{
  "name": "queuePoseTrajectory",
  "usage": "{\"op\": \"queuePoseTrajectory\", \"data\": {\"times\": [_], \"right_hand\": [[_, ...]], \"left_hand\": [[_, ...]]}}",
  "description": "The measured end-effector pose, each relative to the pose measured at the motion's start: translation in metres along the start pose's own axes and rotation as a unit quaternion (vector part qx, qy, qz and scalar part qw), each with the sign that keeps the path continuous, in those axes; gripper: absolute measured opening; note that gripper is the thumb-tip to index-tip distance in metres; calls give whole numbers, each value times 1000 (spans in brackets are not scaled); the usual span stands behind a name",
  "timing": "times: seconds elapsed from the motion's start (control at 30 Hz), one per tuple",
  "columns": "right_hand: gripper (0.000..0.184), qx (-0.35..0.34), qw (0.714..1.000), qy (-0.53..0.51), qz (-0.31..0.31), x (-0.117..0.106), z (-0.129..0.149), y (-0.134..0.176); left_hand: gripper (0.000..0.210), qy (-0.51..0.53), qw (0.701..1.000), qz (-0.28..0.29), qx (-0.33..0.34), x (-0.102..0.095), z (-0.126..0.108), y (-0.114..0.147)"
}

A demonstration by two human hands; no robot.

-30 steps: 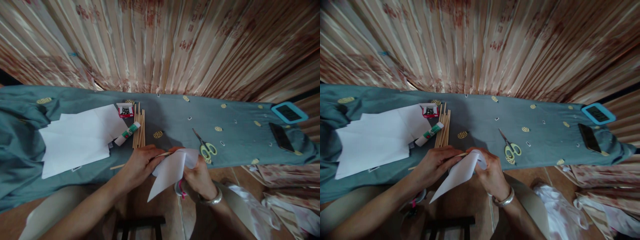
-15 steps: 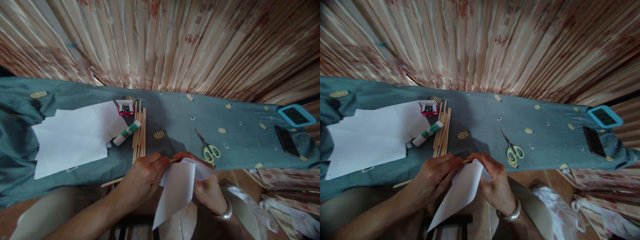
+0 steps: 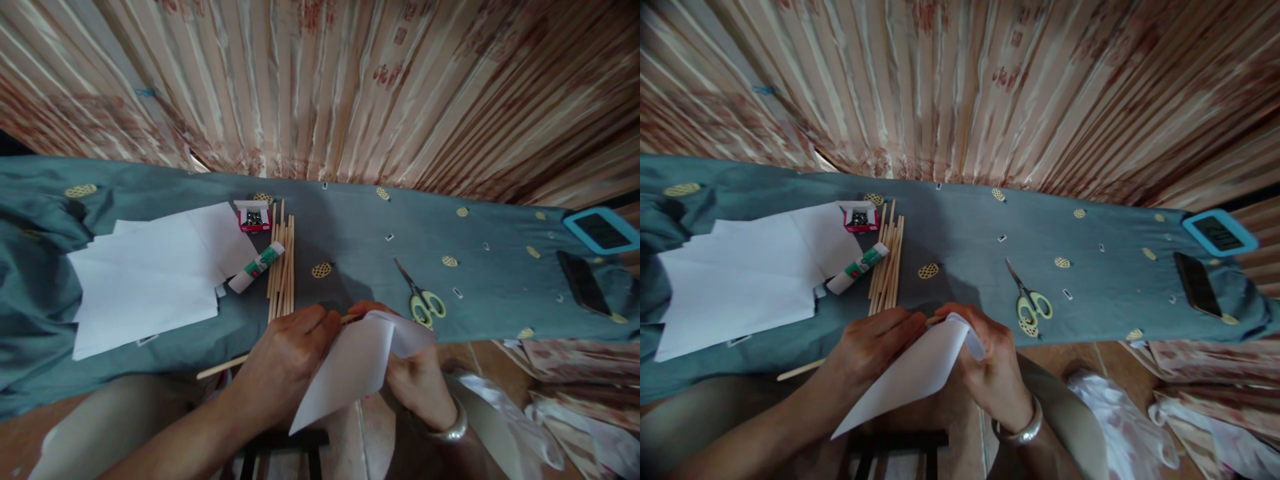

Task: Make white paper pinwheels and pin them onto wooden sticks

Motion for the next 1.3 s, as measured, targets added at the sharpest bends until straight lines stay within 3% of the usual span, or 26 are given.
{"op": "queuePoseTrajectory", "data": {"times": [0.67, 0.9, 1.0, 1.13, 1.3], "right_hand": [[22, 4, 1000, 3, 2, 3, -3, -6], [21, 11, 1000, -5, 15, 4, -4, -7], [21, 25, 999, 11, 23, 5, -7, -11], [27, 68, 996, 18, 59, 4, -16, -20], [37, 90, 992, 29, 86, 1, -22, -27]], "left_hand": [[16, -34, 999, 15, 2, -1, 1, 0], [17, -36, 998, 45, -15, 2, 2, 1], [18, -25, 997, 67, -35, 9, 10, 1], [16, 69, 983, 112, -128, 23, 28, -4], [25, 185, 959, 103, -187, 26, 37, -9]]}}
Point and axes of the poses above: each hand's wrist, its own y-axis away from the middle knuckle, its own x-axis out of the palm, z = x × y, the point moved 3 cm from there along -y, towards the middle knuckle, and after that the axes turned 4 degrees about -x, right-handed, at the moved point
